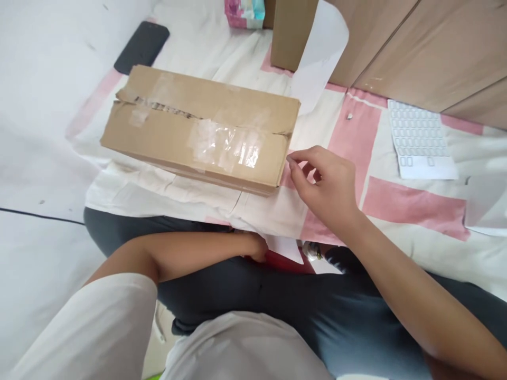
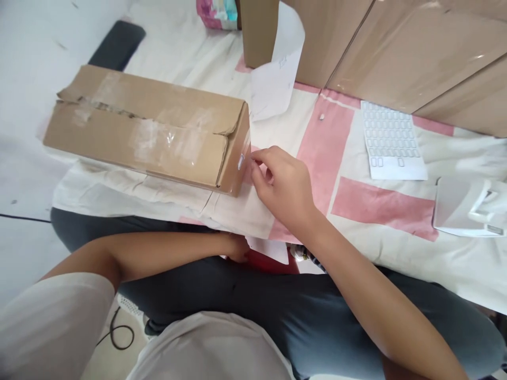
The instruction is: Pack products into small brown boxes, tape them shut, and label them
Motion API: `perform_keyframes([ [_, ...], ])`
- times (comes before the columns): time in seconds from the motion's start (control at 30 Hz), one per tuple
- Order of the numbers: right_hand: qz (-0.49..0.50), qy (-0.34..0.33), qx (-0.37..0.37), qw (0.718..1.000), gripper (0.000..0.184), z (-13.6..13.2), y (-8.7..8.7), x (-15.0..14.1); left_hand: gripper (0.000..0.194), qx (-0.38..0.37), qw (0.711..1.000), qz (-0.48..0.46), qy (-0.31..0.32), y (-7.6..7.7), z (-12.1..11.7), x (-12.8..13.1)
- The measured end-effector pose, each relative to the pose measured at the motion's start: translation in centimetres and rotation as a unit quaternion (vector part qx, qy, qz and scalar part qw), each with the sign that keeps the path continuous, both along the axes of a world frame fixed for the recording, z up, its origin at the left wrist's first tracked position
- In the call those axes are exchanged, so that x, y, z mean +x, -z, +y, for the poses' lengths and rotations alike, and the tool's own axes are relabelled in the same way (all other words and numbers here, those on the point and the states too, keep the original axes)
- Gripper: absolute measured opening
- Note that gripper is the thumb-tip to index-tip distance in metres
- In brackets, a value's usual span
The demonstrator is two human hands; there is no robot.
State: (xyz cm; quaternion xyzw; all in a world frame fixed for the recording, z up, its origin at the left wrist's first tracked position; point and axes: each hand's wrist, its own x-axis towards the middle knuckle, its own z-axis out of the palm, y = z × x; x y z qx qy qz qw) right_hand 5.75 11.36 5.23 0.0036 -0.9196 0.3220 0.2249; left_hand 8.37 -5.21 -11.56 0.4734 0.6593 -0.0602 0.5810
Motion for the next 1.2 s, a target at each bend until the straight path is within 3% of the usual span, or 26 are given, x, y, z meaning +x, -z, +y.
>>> perform_keyframes([
  [0.1,-0.002,-0.005,-0.009,1.0,0.019,-0.3,0.0,0.3,0.039,-0.045,0.998,-0.014,0.045,0.1,0.1,0.2],
  [0.27,-0.018,0.008,-0.012,1.0,0.022,-0.7,-0.3,0.5,0.039,-0.076,0.995,-0.007,0.063,0.6,0.6,-0.3],
  [0.57,-0.057,0.022,-0.042,0.997,0.021,-1.3,-0.9,0.2,0.039,-0.079,0.996,-0.006,0.047,1.9,0.1,0.2],
  [1.2,-0.057,0.017,-0.057,0.997,0.015,-1.7,-1.3,0.2,0.039,-0.08,0.996,-0.013,0.042,2.7,0.0,0.2],
])
